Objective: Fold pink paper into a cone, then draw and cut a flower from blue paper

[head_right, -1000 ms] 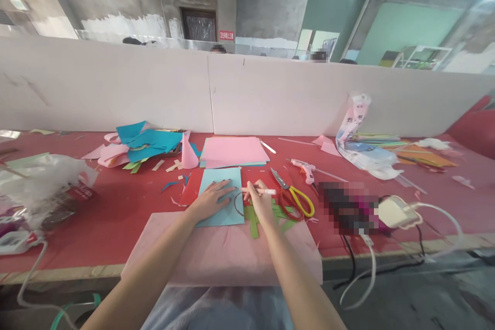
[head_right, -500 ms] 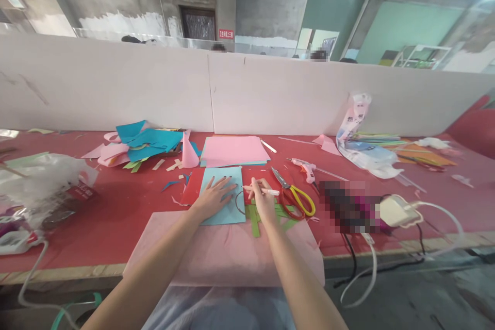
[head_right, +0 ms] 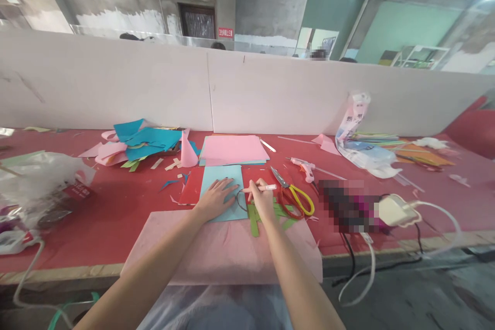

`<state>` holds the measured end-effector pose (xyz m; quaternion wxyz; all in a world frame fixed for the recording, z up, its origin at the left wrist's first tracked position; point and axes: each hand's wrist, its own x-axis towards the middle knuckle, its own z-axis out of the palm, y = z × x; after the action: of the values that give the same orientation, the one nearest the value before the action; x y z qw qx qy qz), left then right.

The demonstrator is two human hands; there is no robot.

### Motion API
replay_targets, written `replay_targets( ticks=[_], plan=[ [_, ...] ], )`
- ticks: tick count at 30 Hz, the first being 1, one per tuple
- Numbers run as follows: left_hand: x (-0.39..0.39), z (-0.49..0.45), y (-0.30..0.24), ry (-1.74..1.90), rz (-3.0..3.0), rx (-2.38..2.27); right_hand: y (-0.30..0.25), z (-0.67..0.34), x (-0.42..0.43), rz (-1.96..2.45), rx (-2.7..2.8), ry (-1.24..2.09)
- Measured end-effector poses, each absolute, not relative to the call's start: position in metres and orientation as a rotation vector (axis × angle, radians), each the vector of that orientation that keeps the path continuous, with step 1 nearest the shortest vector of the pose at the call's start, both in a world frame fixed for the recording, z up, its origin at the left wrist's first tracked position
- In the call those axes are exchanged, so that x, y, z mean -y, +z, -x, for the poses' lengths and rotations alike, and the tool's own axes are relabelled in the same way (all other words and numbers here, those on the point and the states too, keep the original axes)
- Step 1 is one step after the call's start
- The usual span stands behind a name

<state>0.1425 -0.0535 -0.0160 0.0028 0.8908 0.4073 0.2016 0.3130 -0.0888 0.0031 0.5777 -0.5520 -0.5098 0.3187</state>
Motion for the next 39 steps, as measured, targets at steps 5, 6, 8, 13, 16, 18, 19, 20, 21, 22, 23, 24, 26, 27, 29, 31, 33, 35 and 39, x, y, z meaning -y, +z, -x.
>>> replay_targets(
  ticks=[5,6,8,13,16,18,19,20,21,22,23,24,26,27,29,31,33,35,39],
  plan=[
    [0.054,-0.142,-0.017,0.526,-2.784,-1.276,-0.004,-0.315,0.085,1.269,1.226,0.765],
    [0.054,-0.142,-0.017,0.520,-2.786,-1.276,-0.005,-0.316,0.085,1.264,1.234,0.767],
    [0.053,-0.142,-0.017,0.513,-2.793,-1.274,-0.007,-0.316,0.084,1.262,1.236,0.771],
    [0.054,-0.142,-0.017,0.488,-2.796,-1.273,-0.010,-0.316,0.082,1.256,1.253,0.772],
    [0.054,-0.142,-0.016,0.495,-2.788,-1.267,-0.009,-0.316,0.083,1.257,1.255,0.731],
    [0.055,-0.142,-0.016,0.500,-2.781,-1.265,-0.009,-0.315,0.084,1.275,1.245,0.691],
    [0.055,-0.142,-0.015,0.503,-2.777,-1.265,-0.008,-0.315,0.084,1.284,1.238,0.678],
    [0.055,-0.142,-0.015,0.505,-2.774,-1.264,-0.008,-0.315,0.084,1.292,1.231,0.676],
    [0.055,-0.142,-0.015,0.507,-2.773,-1.263,-0.008,-0.315,0.084,1.296,1.224,0.686],
    [0.055,-0.142,-0.015,0.507,-2.773,-1.260,-0.008,-0.315,0.084,1.297,1.220,0.705],
    [0.055,-0.142,-0.015,0.507,-2.774,-1.258,-0.008,-0.315,0.084,1.294,1.219,0.728],
    [0.055,-0.142,-0.015,0.507,-2.775,-1.256,-0.008,-0.315,0.084,1.290,1.220,0.752],
    [0.055,-0.142,-0.015,0.508,-2.777,-1.259,-0.008,-0.315,0.084,1.283,1.236,0.779],
    [0.055,-0.142,-0.015,0.508,-2.778,-1.260,-0.008,-0.314,0.085,1.280,1.248,0.780],
    [0.055,-0.142,-0.015,0.509,-2.780,-1.259,-0.008,-0.314,0.085,1.284,1.260,0.743],
    [0.055,-0.142,-0.016,0.507,-2.778,-1.259,-0.008,-0.315,0.085,1.305,1.254,0.667],
    [0.055,-0.142,-0.016,0.503,-2.775,-1.262,-0.008,-0.315,0.084,1.326,1.237,0.596],
    [0.054,-0.142,-0.017,0.499,-2.772,-1.266,-0.007,-0.315,0.084,1.333,1.222,0.567],
    [0.054,-0.142,-0.017,0.510,-2.775,-1.259,-0.008,-0.316,0.084,1.302,1.224,0.624]
  ],
)
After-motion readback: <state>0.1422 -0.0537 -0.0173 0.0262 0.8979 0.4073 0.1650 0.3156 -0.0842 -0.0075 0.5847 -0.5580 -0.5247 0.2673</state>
